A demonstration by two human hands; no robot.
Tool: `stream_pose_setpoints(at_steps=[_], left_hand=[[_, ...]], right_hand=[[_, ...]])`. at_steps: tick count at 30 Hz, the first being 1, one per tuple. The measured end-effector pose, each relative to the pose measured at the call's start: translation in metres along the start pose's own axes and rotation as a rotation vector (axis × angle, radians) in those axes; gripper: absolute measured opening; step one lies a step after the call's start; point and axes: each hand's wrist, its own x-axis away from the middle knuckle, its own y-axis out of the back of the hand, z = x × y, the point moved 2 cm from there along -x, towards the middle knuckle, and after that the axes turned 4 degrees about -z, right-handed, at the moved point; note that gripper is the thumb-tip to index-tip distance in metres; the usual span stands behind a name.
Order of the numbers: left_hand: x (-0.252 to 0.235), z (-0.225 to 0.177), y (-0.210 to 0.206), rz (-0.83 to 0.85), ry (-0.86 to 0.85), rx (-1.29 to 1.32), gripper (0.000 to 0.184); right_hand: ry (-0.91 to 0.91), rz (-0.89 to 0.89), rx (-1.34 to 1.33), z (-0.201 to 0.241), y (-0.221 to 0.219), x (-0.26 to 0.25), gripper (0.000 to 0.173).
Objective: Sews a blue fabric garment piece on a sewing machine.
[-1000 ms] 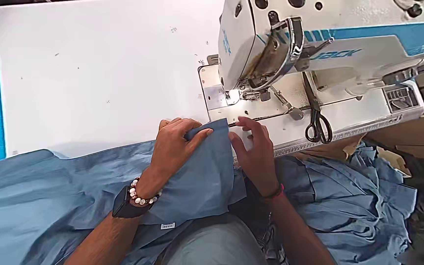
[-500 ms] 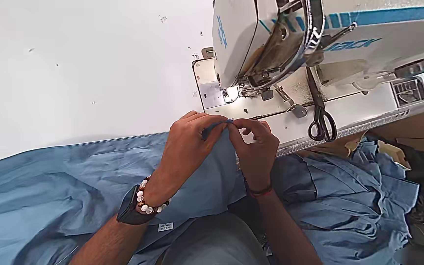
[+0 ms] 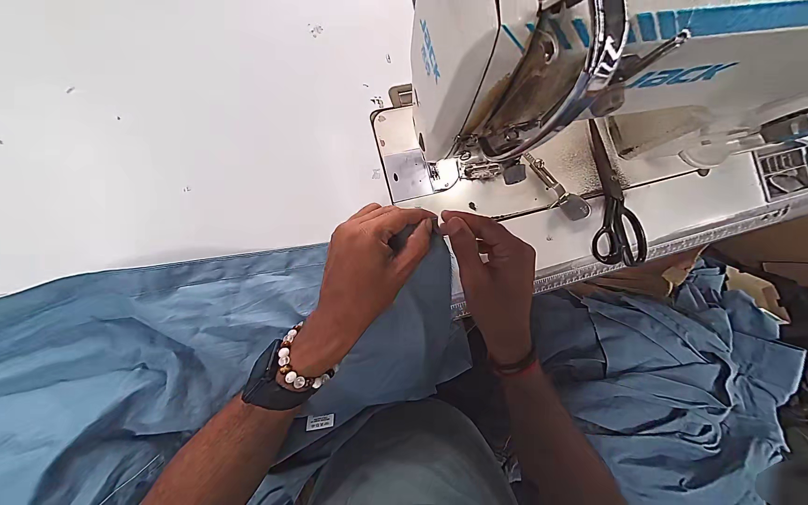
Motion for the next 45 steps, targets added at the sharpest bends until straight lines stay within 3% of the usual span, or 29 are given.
stream_pose_setpoints(at_steps=[4,10,14,17,23,26,30,32,37,42,45], left_hand=[[-0.002,-0.001,0.003,0.005,-0.009,0.044,0.019],[-0.003,-0.006,0.009,0.049,0.001,0.0,0.021],[-0.006,-0.01,0.017,0.165,0.18,-0.064,0.018],[-0.004,-0.008,0.013,0.129,0.13,-0.078,0.019],[-0.006,-0.007,0.012,0.076,0.081,-0.095,0.02],[-0.011,-0.005,0.015,0.11,0.211,-0.016,0.02],[-0.019,0.001,0.02,0.218,0.31,0.143,0.027],[-0.03,0.011,0.014,0.24,0.304,0.106,0.027],[-0.038,0.023,-0.005,0.148,0.105,-0.148,0.016],[-0.031,0.028,-0.018,0.027,-0.3,-0.246,0.016],[-0.02,0.029,-0.011,0.081,-0.401,-0.315,0.022]], right_hand=[[-0.156,0.139,-0.143,-0.002,0.008,-0.011,0.015],[-0.183,0.136,-0.155,0.003,0.007,-0.015,0.008],[-0.01,-0.06,0.156,0.0,-0.01,-0.006,0.005],[0.23,-0.212,0.383,0.002,-0.02,0.002,0.006],[0.356,-0.161,0.536,0.014,-0.017,0.006,0.014],[0.261,-0.117,0.401,0.011,-0.017,0.006,0.016],[-0.035,-0.059,0.296,-0.003,-0.019,0.003,0.011],[-0.007,-0.095,0.363,-0.005,-0.023,0.001,0.01],[0.242,-0.158,0.622,-0.01,-0.036,0.004,0.018],[0.282,-0.061,0.786,-0.007,-0.042,0.015,0.03],[0.289,-0.024,0.818,-0.006,-0.04,0.02,0.034]])
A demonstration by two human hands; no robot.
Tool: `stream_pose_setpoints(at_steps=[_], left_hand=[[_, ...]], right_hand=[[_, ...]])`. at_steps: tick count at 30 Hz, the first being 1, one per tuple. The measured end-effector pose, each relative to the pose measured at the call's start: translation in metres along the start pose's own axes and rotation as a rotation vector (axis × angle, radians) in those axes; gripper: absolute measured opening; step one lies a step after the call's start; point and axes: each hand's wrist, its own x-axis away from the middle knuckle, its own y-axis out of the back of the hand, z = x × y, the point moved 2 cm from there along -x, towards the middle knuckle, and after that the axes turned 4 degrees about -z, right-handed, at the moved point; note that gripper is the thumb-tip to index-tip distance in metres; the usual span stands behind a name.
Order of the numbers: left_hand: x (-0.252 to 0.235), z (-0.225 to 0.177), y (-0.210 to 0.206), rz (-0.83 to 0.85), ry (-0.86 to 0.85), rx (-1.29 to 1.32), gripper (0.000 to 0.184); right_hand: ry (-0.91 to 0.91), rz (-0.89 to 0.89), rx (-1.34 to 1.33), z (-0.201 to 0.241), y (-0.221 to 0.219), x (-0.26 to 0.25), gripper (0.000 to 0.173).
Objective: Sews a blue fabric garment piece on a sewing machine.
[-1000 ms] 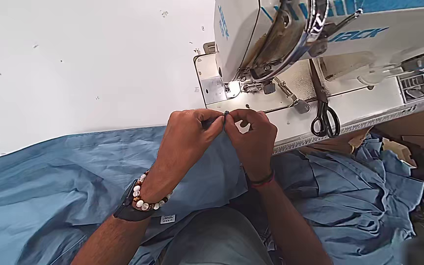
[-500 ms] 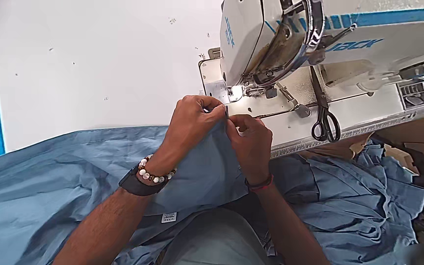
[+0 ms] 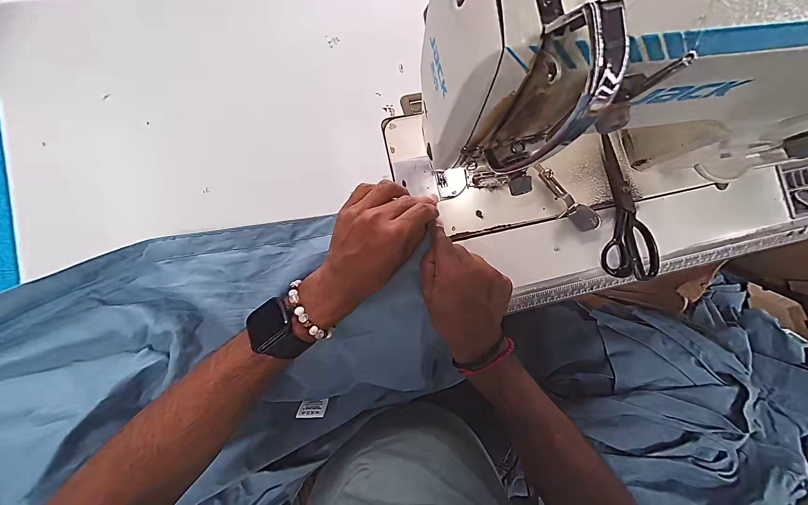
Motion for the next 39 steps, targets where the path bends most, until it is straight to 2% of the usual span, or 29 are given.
stream_pose_setpoints(at_steps=[4,8,18,21,23,24,26,28,30,31,33,35,39], left_hand=[[0.016,0.011,0.007,0.093,-0.073,-0.028,0.034],[0.011,0.016,0.001,0.067,-0.094,-0.073,0.036],[-0.009,0.026,-0.011,0.056,-0.106,-0.094,0.039],[-0.007,0.025,-0.01,0.063,-0.125,-0.084,0.038],[-0.007,0.025,-0.008,0.062,-0.148,-0.06,0.038],[-0.008,0.025,-0.008,0.061,-0.144,-0.054,0.038],[-0.008,0.024,-0.009,0.059,-0.121,-0.046,0.038],[-0.009,0.025,-0.009,0.061,-0.108,-0.055,0.039],[-0.01,0.026,-0.011,0.062,-0.099,-0.067,0.04],[-0.011,0.026,-0.011,0.064,-0.098,-0.073,0.04],[-0.012,0.026,-0.011,0.057,-0.096,-0.077,0.04],[-0.011,0.025,-0.01,0.053,-0.107,-0.069,0.04],[-0.006,0.021,-0.009,0.084,-0.146,-0.038,0.04]], right_hand=[[0.024,0.052,-0.007,-0.006,0.005,-0.007,0.035],[0.018,0.106,0.026,-0.009,0.01,-0.025,0.035],[-0.017,0.043,0.012,-0.021,0.0,-0.038,0.036],[-0.023,0.166,-0.041,-0.025,0.009,-0.041,0.035],[-0.044,0.269,-0.119,-0.043,0.03,-0.046,0.03],[-0.066,0.264,-0.155,-0.059,0.043,-0.05,0.027],[-0.146,0.15,-0.129,-0.103,0.073,-0.062,0.03],[-0.259,0.025,0.011,-0.156,0.098,-0.077,0.037],[-0.305,-0.085,0.159,-0.208,0.1,-0.085,0.037],[-0.305,-0.084,0.23,-0.227,0.093,-0.083,0.036],[-0.294,-0.054,0.32,-0.24,0.073,-0.08,0.036],[-0.309,-0.041,0.325,-0.236,0.057,-0.077,0.036],[-0.34,-0.093,0.192,-0.224,0.054,-0.062,0.042]])
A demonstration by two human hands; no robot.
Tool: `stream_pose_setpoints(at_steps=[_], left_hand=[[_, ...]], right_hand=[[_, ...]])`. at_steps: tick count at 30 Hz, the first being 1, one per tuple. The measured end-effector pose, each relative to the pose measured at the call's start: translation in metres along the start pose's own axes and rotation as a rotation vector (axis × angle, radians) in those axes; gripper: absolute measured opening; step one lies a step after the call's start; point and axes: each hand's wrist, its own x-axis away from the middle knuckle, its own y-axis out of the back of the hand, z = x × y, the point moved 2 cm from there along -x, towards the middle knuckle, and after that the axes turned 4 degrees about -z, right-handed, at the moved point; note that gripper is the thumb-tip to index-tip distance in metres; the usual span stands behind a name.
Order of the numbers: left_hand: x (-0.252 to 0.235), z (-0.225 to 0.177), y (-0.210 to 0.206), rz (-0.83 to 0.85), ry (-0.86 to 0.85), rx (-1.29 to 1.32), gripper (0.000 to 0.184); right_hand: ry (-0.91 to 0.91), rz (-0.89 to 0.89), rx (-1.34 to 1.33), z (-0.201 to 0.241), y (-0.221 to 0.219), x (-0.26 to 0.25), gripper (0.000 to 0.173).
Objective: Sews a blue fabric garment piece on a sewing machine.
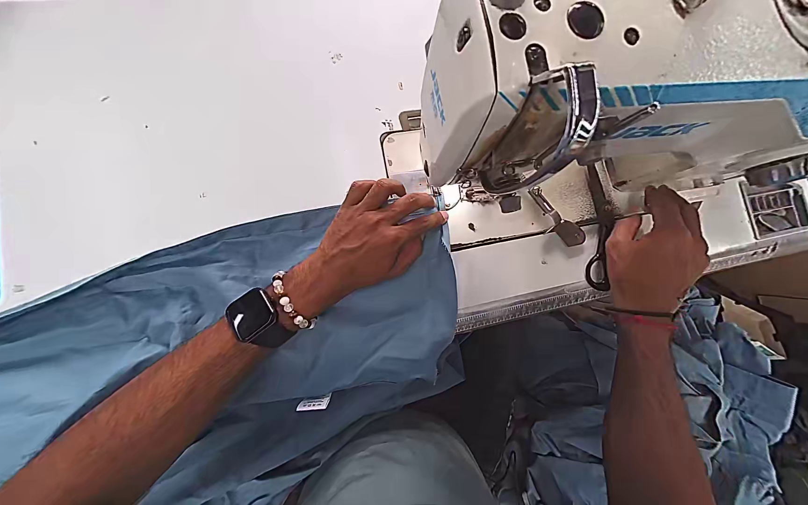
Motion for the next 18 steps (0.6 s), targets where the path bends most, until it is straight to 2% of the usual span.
stream_pose_setpoints(at_steps=[2,4,5,9,11,15,18], left_hand=[[0.0,0.001,0.001,0.012,-0.006,-0.009,0.04],[-0.002,0.004,0.001,0.009,0.007,-0.021,0.04],[-0.003,0.007,0.001,0.004,0.013,-0.028,0.04],[-0.005,0.013,-0.002,-0.027,0.013,-0.031,0.041],[-0.006,0.013,-0.002,-0.02,0.023,-0.035,0.041],[-0.005,0.009,-0.001,0.018,0.023,-0.036,0.042],[-0.005,0.009,0.0,0.02,0.018,-0.031,0.038]], right_hand=[[0.019,-0.072,-0.141,0.014,0.009,0.015,0.048],[0.048,-0.135,-0.314,0.042,0.023,0.037,0.038],[0.053,-0.067,-0.422,0.06,0.026,0.05,0.035],[-0.053,0.418,-0.895,0.13,0.018,0.092,0.028],[-0.05,0.488,-0.838,0.15,0.008,0.101,0.027],[0.001,0.344,-0.622,0.166,0.001,0.102,0.028],[0.007,0.319,-0.531,0.174,0.001,0.105,0.032]])
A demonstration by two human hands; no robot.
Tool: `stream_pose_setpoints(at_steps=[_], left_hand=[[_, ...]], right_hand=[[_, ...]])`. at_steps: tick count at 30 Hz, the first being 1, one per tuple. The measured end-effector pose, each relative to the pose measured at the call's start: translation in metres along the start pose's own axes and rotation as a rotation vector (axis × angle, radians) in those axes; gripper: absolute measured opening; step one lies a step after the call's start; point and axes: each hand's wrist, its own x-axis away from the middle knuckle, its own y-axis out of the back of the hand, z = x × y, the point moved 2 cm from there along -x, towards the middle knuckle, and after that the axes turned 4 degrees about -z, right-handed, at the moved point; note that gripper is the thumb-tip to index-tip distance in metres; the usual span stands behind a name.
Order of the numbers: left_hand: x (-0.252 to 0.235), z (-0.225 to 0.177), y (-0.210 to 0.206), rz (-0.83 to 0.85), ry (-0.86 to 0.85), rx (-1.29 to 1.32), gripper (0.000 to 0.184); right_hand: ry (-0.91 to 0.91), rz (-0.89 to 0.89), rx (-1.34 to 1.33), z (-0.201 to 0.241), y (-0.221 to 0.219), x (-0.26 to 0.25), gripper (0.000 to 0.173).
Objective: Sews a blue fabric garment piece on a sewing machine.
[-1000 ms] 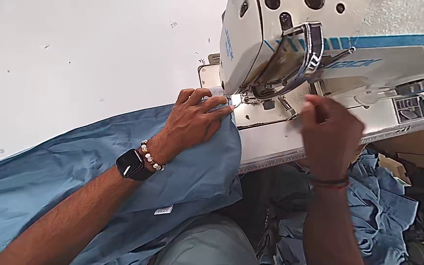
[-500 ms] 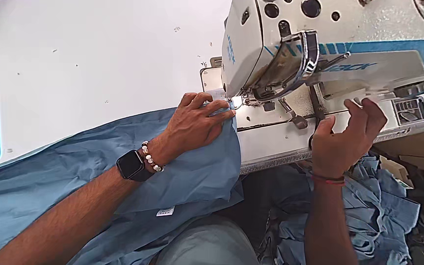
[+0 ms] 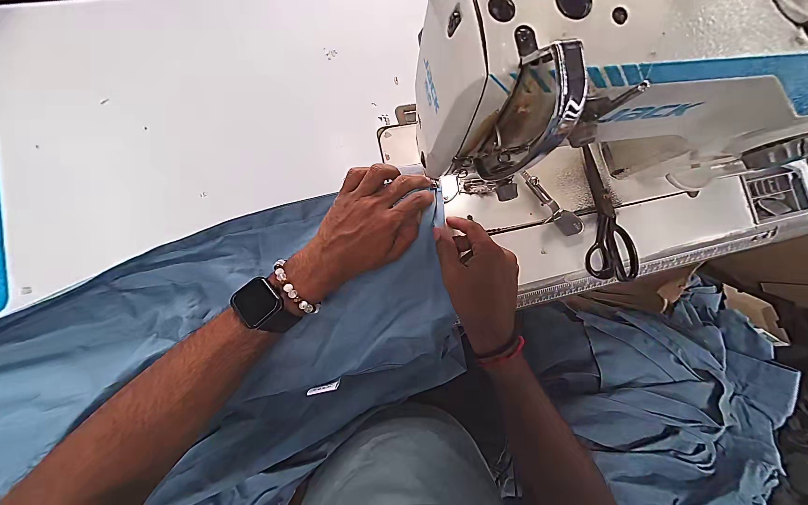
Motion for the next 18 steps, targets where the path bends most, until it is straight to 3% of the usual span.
stream_pose_setpoints(at_steps=[5,9,18], left_hand=[[0.003,0.002,0.001,-0.002,-0.043,0.031,0.037],[0.002,0.002,-0.001,-0.024,-0.037,0.004,0.039],[-0.003,0.014,0.001,-0.011,0.012,-0.011,0.042]], right_hand=[[0.071,-0.1,0.218,0.009,-0.012,0.007,0.031],[0.165,-0.161,0.249,0.007,-0.015,0.014,0.033],[0.157,-0.061,0.283,0.014,-0.016,0.011,0.037]])
